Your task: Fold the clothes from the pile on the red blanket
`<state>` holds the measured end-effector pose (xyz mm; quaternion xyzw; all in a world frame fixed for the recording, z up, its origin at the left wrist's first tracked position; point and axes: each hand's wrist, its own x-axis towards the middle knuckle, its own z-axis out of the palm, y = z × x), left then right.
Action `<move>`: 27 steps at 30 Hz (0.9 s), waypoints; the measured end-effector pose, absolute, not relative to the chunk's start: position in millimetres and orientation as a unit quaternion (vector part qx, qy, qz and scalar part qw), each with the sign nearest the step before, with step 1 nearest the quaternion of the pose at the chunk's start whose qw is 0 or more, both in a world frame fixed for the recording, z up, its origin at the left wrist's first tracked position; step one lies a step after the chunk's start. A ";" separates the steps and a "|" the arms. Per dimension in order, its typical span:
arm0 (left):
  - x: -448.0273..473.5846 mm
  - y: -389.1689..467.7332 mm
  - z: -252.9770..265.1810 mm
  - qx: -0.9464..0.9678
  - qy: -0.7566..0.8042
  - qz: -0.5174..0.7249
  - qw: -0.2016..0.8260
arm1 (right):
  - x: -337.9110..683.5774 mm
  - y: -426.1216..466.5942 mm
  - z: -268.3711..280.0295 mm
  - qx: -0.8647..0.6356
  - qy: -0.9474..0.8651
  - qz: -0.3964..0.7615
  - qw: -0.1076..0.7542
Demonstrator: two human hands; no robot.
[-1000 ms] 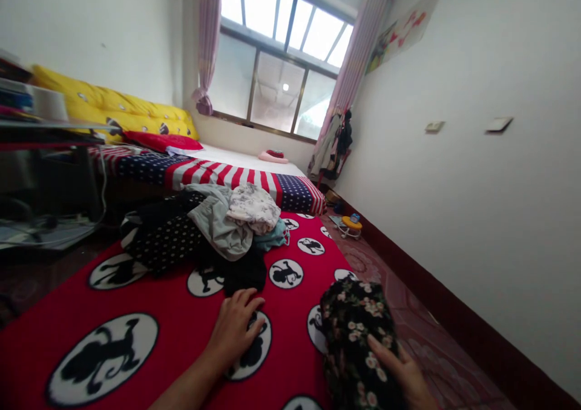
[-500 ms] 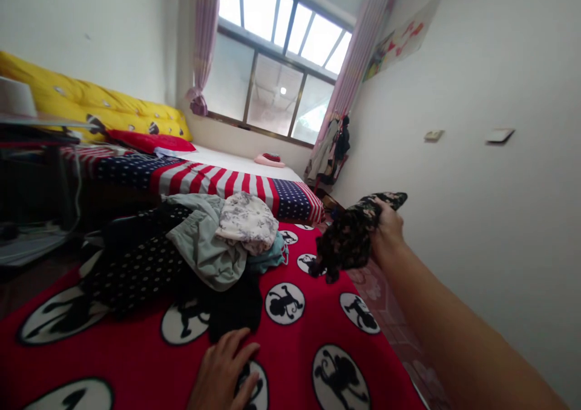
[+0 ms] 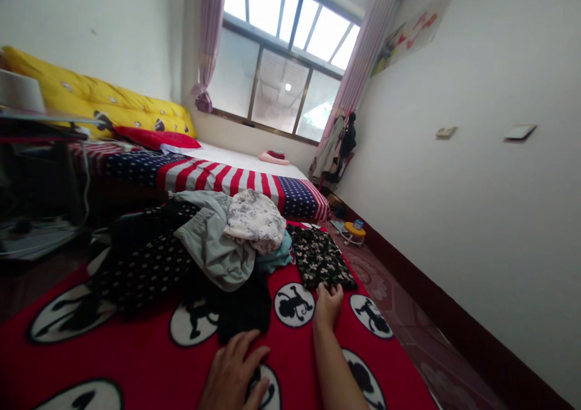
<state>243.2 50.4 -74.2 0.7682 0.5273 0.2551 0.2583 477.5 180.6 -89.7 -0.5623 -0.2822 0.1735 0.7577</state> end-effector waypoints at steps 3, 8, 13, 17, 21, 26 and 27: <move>243.7 48.4 -75.6 0.763 0.528 0.271 0.255 | 473.3 155.1 -106.4 -0.581 -0.277 0.179 0.744; 244.3 44.7 -77.9 0.759 0.527 0.293 0.246 | 460.1 131.3 -103.4 -0.607 -0.346 0.208 0.685; 243.1 42.7 -80.6 0.758 0.517 0.319 0.240 | 446.6 126.2 -92.4 -0.621 -0.446 0.205 0.612; 243.0 42.3 -81.5 0.759 0.509 0.333 0.232 | 443.0 124.5 -88.7 -0.625 -0.490 0.193 0.577; 243.1 42.2 -82.9 0.758 0.504 0.346 0.227 | 445.0 125.4 -89.9 -0.627 -0.502 0.192 0.564; 242.8 42.3 -82.9 0.757 0.504 0.351 0.224 | 448.2 128.8 -93.0 -0.625 -0.511 0.197 0.556; 242.8 42.3 -82.4 0.757 0.505 0.349 0.224 | 448.5 129.2 -93.5 -0.624 -0.512 0.197 0.556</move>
